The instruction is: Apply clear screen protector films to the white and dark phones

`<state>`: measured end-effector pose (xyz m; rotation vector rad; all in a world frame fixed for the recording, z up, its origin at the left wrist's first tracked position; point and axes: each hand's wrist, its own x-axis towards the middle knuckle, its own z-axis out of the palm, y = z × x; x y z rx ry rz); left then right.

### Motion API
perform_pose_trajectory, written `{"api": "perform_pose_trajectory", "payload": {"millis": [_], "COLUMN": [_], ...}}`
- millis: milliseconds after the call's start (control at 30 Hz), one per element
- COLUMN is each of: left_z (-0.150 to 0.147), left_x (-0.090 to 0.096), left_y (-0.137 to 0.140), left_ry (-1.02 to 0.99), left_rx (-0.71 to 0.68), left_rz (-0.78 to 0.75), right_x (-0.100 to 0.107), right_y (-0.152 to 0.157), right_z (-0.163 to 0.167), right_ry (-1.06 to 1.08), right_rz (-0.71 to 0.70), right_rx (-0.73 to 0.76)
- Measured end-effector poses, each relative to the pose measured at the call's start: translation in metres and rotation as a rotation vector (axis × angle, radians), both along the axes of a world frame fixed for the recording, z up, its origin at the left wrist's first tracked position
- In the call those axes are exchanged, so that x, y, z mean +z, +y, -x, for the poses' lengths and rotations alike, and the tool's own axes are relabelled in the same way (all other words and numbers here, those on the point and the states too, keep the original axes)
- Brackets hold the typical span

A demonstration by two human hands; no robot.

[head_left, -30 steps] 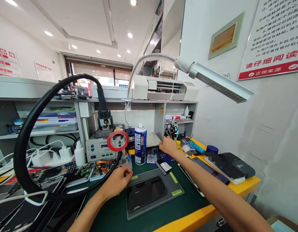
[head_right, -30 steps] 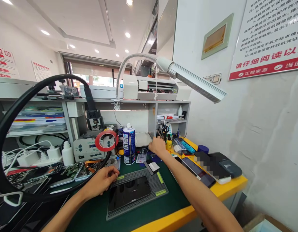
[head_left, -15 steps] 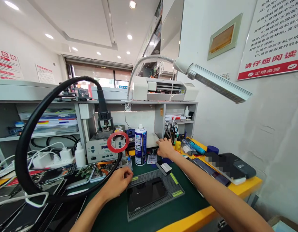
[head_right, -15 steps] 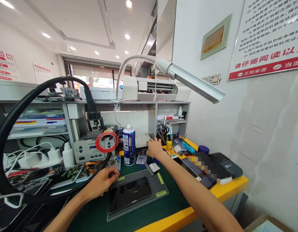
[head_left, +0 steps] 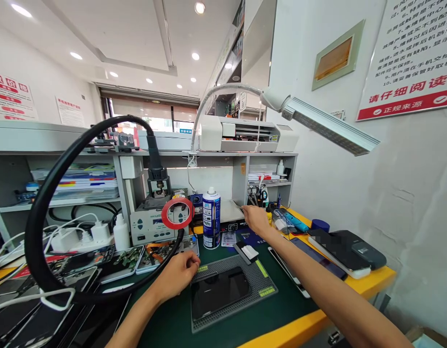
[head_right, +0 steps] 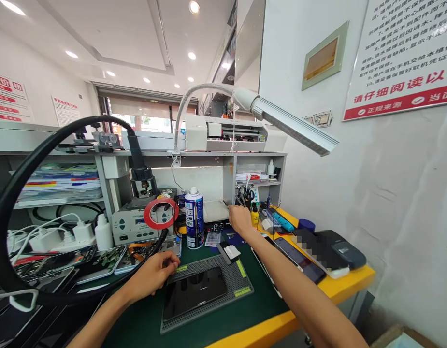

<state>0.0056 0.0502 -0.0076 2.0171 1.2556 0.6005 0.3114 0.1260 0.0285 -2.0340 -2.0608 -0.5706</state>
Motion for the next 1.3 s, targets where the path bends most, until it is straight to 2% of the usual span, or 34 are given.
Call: {"api": "perform_pose_trajectory", "payload": {"millis": [100, 233, 433, 533, 667, 767, 1000, 1167, 1300], "left_z": [0.0, 0.0, 0.001, 0.001, 0.001, 0.001, 0.0, 0.0, -0.001], "left_x": [0.001, 0.001, 0.001, 0.001, 0.001, 0.0, -0.001, 0.002, 0.005], "left_y": [-0.001, -0.001, 0.0, 0.0, -0.001, 0.0, 0.001, -0.001, -0.002], "left_ry": [0.001, 0.004, -0.009, -0.007, 0.001, -0.016, -0.015, -0.007, 0.018], "left_rx": [0.004, 0.01, -0.02, -0.023, -0.023, -0.014, -0.005, 0.01, 0.003], "left_rz": [-0.004, -0.012, -0.006, 0.001, -0.001, 0.001, -0.003, -0.015, -0.014], "right_x": [-0.004, -0.01, -0.01, -0.007, -0.004, -0.003, -0.01, -0.014, -0.018], "right_y": [0.0, -0.001, -0.005, -0.01, -0.013, -0.011, -0.002, 0.005, 0.009], "right_z": [-0.004, -0.01, -0.008, 0.002, 0.019, 0.027, 0.028, 0.028, 0.032], "right_ry": [0.011, 0.009, -0.025, -0.057, -0.095, -0.089, 0.034, 0.199, 0.358], "right_rz": [-0.025, 0.013, 0.036, 0.004, 0.011, 0.021, -0.043, -0.118, -0.164], "right_rx": [-0.046, -0.088, -0.074, -0.007, 0.172, 0.222, 0.117, 0.026, 0.017]}}
